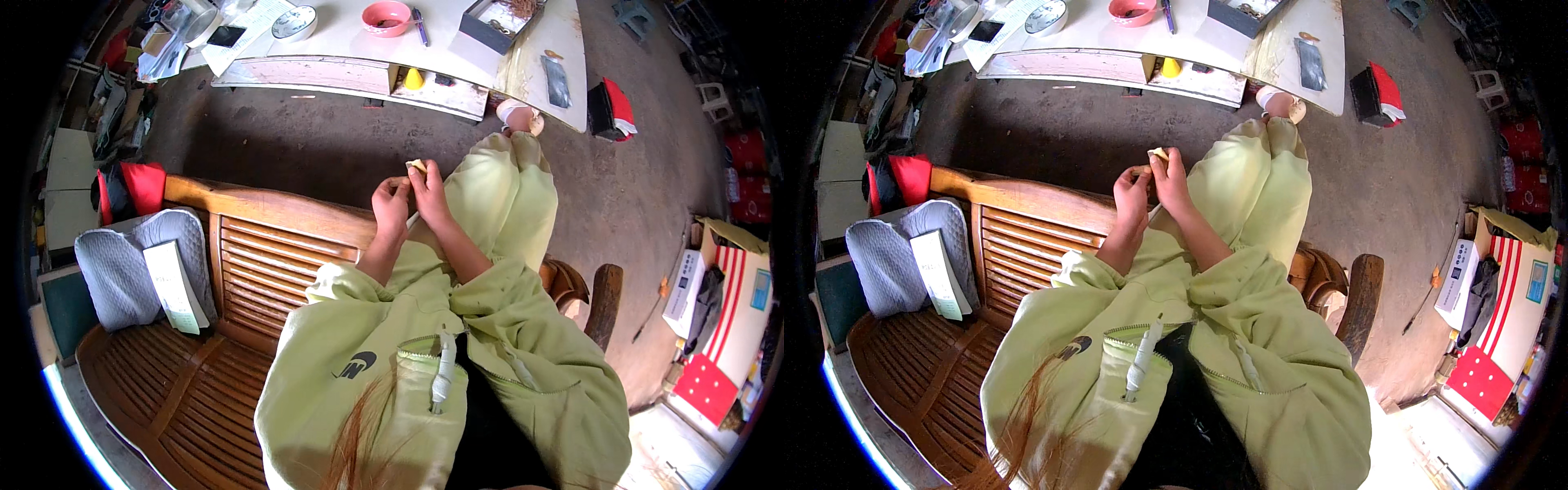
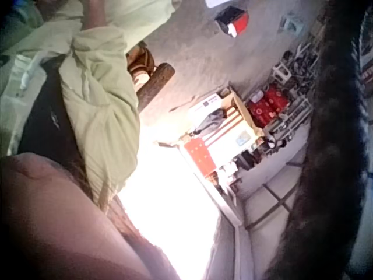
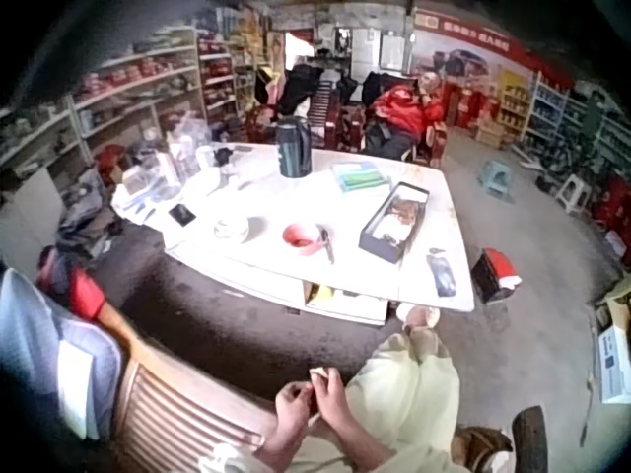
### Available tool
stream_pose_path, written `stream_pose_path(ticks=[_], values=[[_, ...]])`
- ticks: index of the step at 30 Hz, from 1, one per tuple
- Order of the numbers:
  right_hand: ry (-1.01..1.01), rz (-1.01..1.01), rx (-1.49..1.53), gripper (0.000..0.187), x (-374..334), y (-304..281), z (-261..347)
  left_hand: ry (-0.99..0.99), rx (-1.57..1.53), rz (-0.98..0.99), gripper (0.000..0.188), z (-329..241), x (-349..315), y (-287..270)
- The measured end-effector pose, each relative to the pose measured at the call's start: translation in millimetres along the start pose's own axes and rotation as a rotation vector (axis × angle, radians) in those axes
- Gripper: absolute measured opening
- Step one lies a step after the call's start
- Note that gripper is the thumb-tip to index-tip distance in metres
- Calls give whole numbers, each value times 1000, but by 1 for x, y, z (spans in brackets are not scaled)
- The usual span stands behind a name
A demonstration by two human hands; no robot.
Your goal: The person sits at a table and assembles keyrings by hand. They pick up small metal rings and a rectangular tag, then thread the rings through the tag's hole. The person handles the components one at a time, occasionally picking up a water bottle and placing it back on the table.
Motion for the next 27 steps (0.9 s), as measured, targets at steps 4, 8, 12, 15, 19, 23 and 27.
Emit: stream_pose_path(ticks=[4, 8, 12, 15, 19, 23, 27], values=[[-8, 22, -29, 24, -3, 2, -9, -11, 4, -28, 5, -12, 2, -6], [28, -30, 47, 22, -2, -4, -9, -57, -19, 33, 7, 5, -4, 3], [-20, 58, -33, 22, 0, 6, 0, -15, -36, -43, 4, -21, 0, -5], [-65, -56, -116, 20, -5, -3, -2, -26, 64, 26, 6, -7, -6, 4], [-2, -27, -21, 19, 1, -3, 0, -48, 3, 29, 7, 5, -2, 2], [57, 31, -3, 20, -1, 3, -16, -24, -54, -19, 9, -12, 2, -8], [251, -50, 298, 16, -1, -3, -38, -1, -83, 88, 6, -14, 1, 17]])
Point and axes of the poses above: each hand's wrist, its own x-axis towards the middle knuckle, its own y-axis out of the palm, z = x × y, the point moved 9 cm from there along x, towards the middle knuckle, and after that the axes turned 11 degrees about z, right-handed, at the moved point
